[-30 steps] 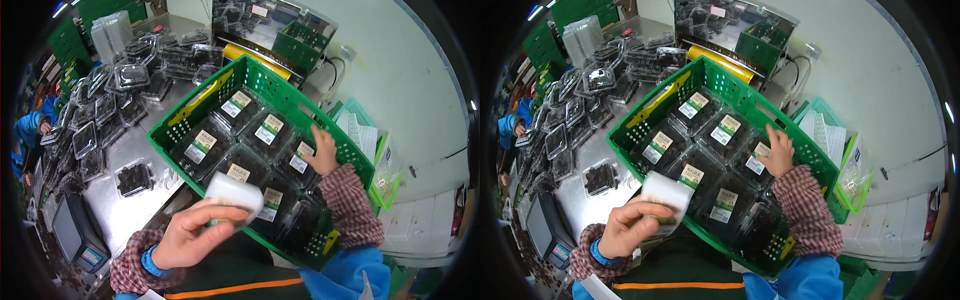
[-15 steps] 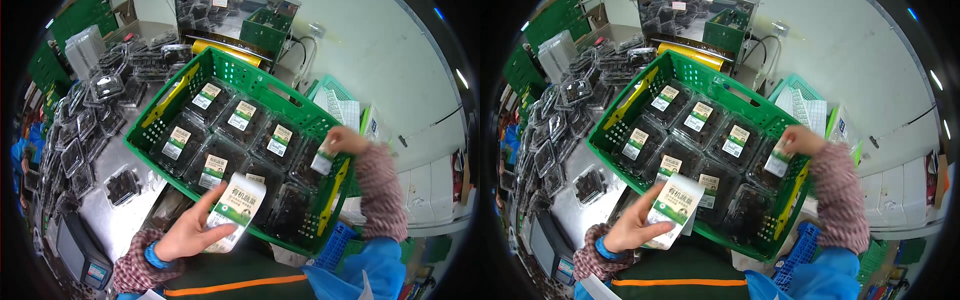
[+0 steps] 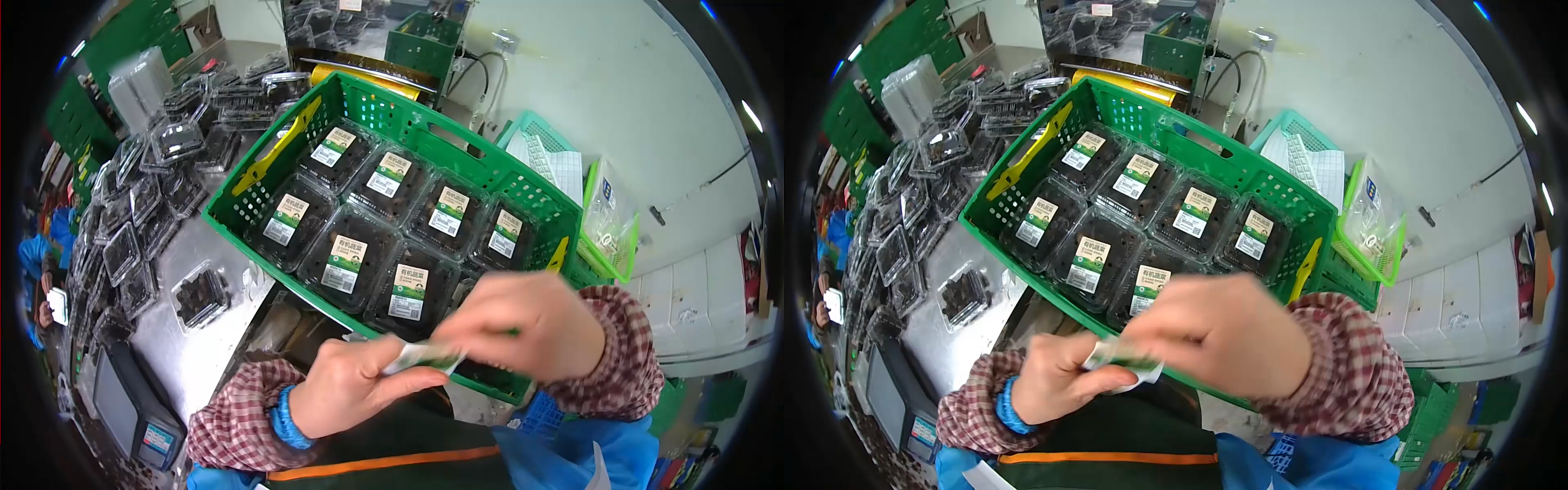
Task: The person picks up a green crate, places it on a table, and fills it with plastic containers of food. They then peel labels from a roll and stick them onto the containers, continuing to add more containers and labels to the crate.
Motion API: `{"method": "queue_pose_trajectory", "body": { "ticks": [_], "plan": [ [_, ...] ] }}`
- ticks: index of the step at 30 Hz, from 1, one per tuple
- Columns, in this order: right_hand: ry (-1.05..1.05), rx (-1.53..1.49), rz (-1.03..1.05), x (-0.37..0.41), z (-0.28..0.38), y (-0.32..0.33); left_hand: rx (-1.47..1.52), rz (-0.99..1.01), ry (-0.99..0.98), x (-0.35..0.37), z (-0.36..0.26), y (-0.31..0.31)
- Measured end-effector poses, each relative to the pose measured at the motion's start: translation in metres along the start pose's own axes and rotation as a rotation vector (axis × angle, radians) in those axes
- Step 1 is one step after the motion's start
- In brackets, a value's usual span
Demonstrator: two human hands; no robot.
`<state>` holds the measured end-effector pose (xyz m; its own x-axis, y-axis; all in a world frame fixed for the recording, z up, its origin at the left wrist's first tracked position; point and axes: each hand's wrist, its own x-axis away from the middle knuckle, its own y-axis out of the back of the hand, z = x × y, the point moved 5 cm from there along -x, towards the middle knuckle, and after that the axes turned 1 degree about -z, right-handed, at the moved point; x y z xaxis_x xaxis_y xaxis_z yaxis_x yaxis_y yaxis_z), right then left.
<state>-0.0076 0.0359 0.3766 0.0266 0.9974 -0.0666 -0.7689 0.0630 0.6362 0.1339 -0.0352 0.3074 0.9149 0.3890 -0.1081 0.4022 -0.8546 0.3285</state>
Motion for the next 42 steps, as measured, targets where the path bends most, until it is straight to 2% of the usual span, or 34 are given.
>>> {"method": "queue_pose_trajectory", "body": {
  "ticks": [1,2,3,5,6,7,8,9,11,13,14,15,16,17,18,20,21,23,24,25,27,28,30,31,33,34,35,37,39,41,42],
  "plan": [
    [-0.016,0.033,-0.086,0.004,-0.009,0.014,0.038,0.064,0.091,0.011,0.021,-0.007],
    [-0.054,-0.065,-0.173,0.012,-0.034,0.029,-0.021,0.090,0.216,0.030,0.047,-0.010],
    [-0.273,-0.477,-0.223,0.025,-0.069,0.032,-0.078,0.114,0.344,0.053,0.071,-0.007],
    [-0.559,-0.362,0.067,0.046,-0.135,0.021,0.224,0.052,0.651,0.098,0.102,0.011],
    [-0.612,-0.323,0.143,0.063,-0.188,-0.005,0.466,-0.112,0.592,0.112,0.105,0.019],
    [-0.621,-0.021,0.252,0.072,-0.219,-0.028,0.704,-0.284,0.521,0.126,0.108,0.029],
    [-0.729,-0.080,0.265,0.087,-0.252,-0.053,0.917,-0.328,0.534,0.141,0.103,0.039],
    [-0.705,0.021,0.258,0.098,-0.271,-0.072,0.994,-0.462,0.393,0.148,0.093,0.048],
    [-0.701,0.287,0.185,0.093,-0.255,-0.081,0.911,-0.650,0.448,0.193,0.115,0.061],
    [-0.239,0.970,0.018,0.060,-0.156,-0.074,0.904,-0.698,0.526,0.248,0.158,0.063],
    [-0.163,0.735,-0.057,0.052,-0.128,-0.063,0.810,-0.827,0.517,0.263,0.166,0.064],
    [-0.386,0.234,-0.211,0.044,-0.092,-0.052,0.718,-0.946,0.513,0.273,0.171,0.066],
    [-0.332,-0.274,-0.294,0.038,-0.050,-0.047,0.662,-1.005,0.517,0.284,0.182,0.067],
    [-0.258,-0.575,-0.531,0.044,-0.011,-0.047,0.604,-1.054,0.519,0.297,0.196,0.069],
    [-0.447,-0.593,-0.616,0.046,0.029,-0.061,0.498,-1.031,0.541,0.310,0.212,0.070],
    [0.196,-0.284,-0.417,0.017,0.110,-0.099,0.274,-1.028,0.554,0.329,0.242,0.073],
    [1.003,0.064,-0.096,0.016,0.156,-0.132,0.172,-1.099,0.585,0.337,0.257,0.076],
    [0.751,0.084,0.324,-0.001,0.186,-0.158,0.094,-1.227,0.728,0.363,0.292,0.083],
    [0.763,0.087,0.332,-0.005,0.190,-0.167,0.121,-1.366,0.726,0.376,0.318,0.085],
    [0.769,0.034,0.390,-0.008,0.192,-0.176,-0.049,-1.383,0.833,0.378,0.314,0.096],
    [0.780,-0.018,0.457,-0.011,0.188,-0.193,-0.108,-1.370,0.961,0.396,0.352,0.096],
    [0.598,-0.098,0.536,-0.016,0.174,-0.201,-0.101,-1.390,0.953,0.397,0.354,0.099],
    [0.227,-0.229,0.658,-0.035,0.133,-0.214,0.031,-1.398,1.113,0.396,0.358,0.087],
    [0.049,-0.280,0.695,-0.047,0.108,-0.219,0.318,-1.468,1.033,0.399,0.364,0.078],
    [-0.500,-0.501,0.493,-0.053,0.063,-0.230,-0.026,-1.273,1.060,0.422,0.372,0.071],
    [-0.490,-0.500,0.488,-0.058,0.046,-0.230,-0.277,-1.341,0.969,0.411,0.328,0.084],
    [-0.488,-0.552,0.492,-0.063,0.029,-0.228,-0.533,-1.388,0.859,0.394,0.256,0.099],
    [-0.509,-0.613,0.488,-0.065,0.015,-0.221,0.179,-1.365,0.510,0.330,0.167,0.137],
    [-0.482,-0.532,0.569,-0.081,0.016,-0.211,0.032,-0.803,0.160,0.253,0.088,0.169],
    [-0.459,-0.556,0.594,-0.094,0.020,-0.196,-0.448,-0.472,0.064,0.185,0.036,0.170],
    [-0.444,-0.525,0.618,-0.098,0.024,-0.186,-0.440,-0.339,0.110,0.169,0.038,0.166]
  ]
}}
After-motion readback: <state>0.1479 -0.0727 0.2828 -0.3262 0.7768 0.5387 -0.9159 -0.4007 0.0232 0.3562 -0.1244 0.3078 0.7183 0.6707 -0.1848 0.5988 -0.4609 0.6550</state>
